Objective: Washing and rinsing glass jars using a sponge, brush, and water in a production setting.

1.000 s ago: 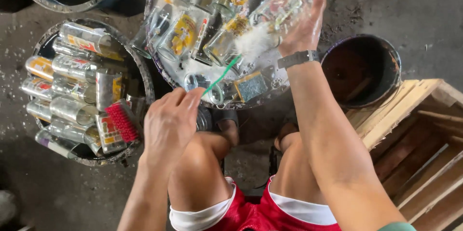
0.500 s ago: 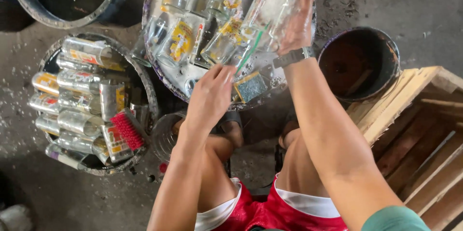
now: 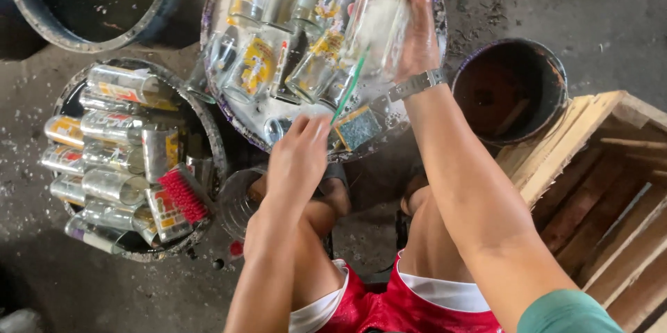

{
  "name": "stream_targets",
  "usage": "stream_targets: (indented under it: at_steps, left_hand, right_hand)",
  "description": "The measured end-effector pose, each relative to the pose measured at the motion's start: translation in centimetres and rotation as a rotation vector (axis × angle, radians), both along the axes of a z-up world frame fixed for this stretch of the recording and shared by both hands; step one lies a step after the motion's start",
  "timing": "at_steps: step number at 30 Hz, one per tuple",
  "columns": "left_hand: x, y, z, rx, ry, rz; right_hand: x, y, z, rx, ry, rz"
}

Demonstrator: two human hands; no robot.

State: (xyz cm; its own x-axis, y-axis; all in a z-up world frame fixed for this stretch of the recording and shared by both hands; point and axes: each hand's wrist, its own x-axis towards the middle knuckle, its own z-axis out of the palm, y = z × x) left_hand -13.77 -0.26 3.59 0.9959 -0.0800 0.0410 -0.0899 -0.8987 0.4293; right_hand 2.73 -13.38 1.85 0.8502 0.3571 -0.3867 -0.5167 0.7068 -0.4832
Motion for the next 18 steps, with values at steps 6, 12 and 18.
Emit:
stream_targets:
  at_steps: [6, 12, 18]
  left_hand:
    - [1.1, -1.1, 0.9, -0.029, 0.045, -0.031]
    - [-3.5, -1.4, 6.2, -0.093, 0.333, 0.184]
    - [-1.2, -1.2, 0.3, 0.229, -0.138, -0.097]
  right_hand:
    - [0.8, -0.4, -1.9, 0.122, 0.001, 0.019]
    - [1.4, -1.5, -4.1, -0.56, -0.132, -0.226]
    - [-0.1, -0.1, 1.1, 0.081, 0.1, -0.091]
